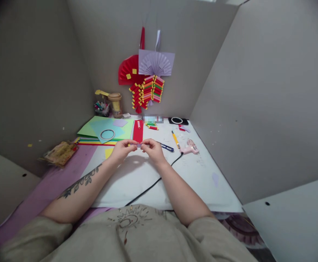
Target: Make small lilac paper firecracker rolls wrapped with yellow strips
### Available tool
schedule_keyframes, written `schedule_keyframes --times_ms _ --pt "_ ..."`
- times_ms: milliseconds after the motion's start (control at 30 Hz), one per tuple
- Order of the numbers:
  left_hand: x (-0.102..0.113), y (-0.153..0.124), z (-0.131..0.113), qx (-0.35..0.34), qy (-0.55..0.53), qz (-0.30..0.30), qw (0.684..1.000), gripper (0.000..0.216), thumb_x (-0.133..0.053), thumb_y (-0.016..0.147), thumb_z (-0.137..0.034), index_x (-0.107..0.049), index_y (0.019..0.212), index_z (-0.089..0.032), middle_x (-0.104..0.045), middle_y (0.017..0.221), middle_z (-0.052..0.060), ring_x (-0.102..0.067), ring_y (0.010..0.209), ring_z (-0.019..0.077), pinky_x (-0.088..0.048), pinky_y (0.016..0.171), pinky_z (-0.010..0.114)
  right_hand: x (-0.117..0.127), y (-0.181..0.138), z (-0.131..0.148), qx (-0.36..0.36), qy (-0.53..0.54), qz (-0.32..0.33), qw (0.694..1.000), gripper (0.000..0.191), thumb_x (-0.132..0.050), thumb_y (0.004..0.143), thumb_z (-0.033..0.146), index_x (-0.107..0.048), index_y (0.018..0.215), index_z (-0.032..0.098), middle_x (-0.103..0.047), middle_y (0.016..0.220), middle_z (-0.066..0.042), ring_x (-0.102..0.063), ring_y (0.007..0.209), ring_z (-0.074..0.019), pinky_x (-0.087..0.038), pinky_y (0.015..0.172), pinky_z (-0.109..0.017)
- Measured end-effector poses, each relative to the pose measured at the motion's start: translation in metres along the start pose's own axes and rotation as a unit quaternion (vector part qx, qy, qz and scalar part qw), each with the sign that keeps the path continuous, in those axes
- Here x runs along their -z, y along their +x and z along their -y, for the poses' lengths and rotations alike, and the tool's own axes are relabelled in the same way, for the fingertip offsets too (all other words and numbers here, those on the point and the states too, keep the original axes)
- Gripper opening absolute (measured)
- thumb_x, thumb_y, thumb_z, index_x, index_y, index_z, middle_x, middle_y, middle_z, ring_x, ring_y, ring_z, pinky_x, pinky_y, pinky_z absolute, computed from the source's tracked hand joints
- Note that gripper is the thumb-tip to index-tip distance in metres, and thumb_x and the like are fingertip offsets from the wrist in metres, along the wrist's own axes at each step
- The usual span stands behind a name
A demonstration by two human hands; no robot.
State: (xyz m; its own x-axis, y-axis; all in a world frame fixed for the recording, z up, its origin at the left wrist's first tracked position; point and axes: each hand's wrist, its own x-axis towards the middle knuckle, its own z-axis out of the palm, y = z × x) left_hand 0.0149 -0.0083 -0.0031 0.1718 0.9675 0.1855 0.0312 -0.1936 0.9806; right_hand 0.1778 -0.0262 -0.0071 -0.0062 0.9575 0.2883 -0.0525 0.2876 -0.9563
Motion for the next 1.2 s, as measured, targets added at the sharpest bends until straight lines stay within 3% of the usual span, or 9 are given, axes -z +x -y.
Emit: schedule_keyframes --times_ms 133,333,533,733,867,1200 --pt "0.0005 0.0003 -0.0012 -0.005 0.011 0.003 1.0 0.019 -0.066 0.062 -0.024 -0.071 0.079 -0.017 -0.067 0.066 0.002 -0.058 0.063 0.0148 -0.042 0.06 0.025 -0.0006 -0.0007 0.0 0.012 0.008 0.0 1.0 0.016 -0.067 0.069 0.032 -0.065 0.077 0.018 -0.062 0.068 -0.001 -0.057 0.061 -0.0132 -0.049 0.057 -0.027" --pt "-0.0011 -0.0004 -0.0013 0.006 -0.06 0.018 0.998 0.018 -0.068 0.061 -0.022 -0.068 0.078 -0.017 -0.066 0.067 0.002 -0.059 0.065 0.0147 -0.045 0.062 0.026 -0.0032 -0.0009 -0.0029 0.055 0.039 -0.023 0.997 0.012 -0.068 0.069 0.029 -0.067 0.075 0.019 -0.062 0.084 -0.003 -0.058 0.063 -0.0129 -0.048 0.056 -0.027" --pt "-0.0005 -0.0002 -0.0021 0.02 -0.084 0.021 0.996 0.02 -0.07 0.06 -0.024 -0.067 0.078 -0.015 -0.066 0.067 0.003 -0.061 0.066 0.016 -0.047 0.065 0.028 -0.0029 0.0012 -0.0069 0.038 0.052 -0.043 0.997 0.015 -0.07 0.065 0.032 -0.067 0.07 0.018 -0.063 0.09 -0.004 -0.056 0.058 -0.0109 -0.05 0.057 -0.028" --pt "-0.0002 -0.0007 -0.0033 0.041 -0.132 -0.014 0.99 0.021 -0.071 0.059 -0.027 -0.065 0.075 -0.015 -0.066 0.069 0.003 -0.06 0.065 0.0143 -0.048 0.066 0.028 -0.0051 0.0033 -0.0086 -0.018 0.104 -0.04 0.994 0.029 -0.073 0.062 0.034 -0.064 0.085 0.019 -0.065 0.075 -0.002 -0.059 0.061 -0.013 -0.051 0.064 -0.03" --pt "-0.0019 -0.0009 0.0005 0.04 -0.142 -0.02 0.989 0.022 -0.073 0.058 -0.028 -0.064 0.074 -0.015 -0.066 0.069 0.003 -0.06 0.064 0.0141 -0.047 0.065 0.028 -0.0086 0.0036 -0.0097 -0.035 0.119 -0.069 0.99 0.03 -0.074 0.059 0.035 -0.061 0.081 0.019 -0.064 0.068 0.0 -0.059 0.059 -0.0128 -0.05 0.063 -0.029" --pt "0.0015 -0.0009 0.0021 0.015 -0.059 -0.005 0.998 0.026 -0.072 0.063 -0.035 -0.07 0.08 -0.015 -0.066 0.067 0.004 -0.058 0.062 0.0145 -0.045 0.062 0.026 -0.006 0.0036 -0.0066 -0.026 0.068 -0.066 0.995 0.027 -0.074 0.059 0.032 -0.064 0.079 0.017 -0.065 0.06 0.0 -0.058 0.055 -0.0134 -0.047 0.057 -0.027"
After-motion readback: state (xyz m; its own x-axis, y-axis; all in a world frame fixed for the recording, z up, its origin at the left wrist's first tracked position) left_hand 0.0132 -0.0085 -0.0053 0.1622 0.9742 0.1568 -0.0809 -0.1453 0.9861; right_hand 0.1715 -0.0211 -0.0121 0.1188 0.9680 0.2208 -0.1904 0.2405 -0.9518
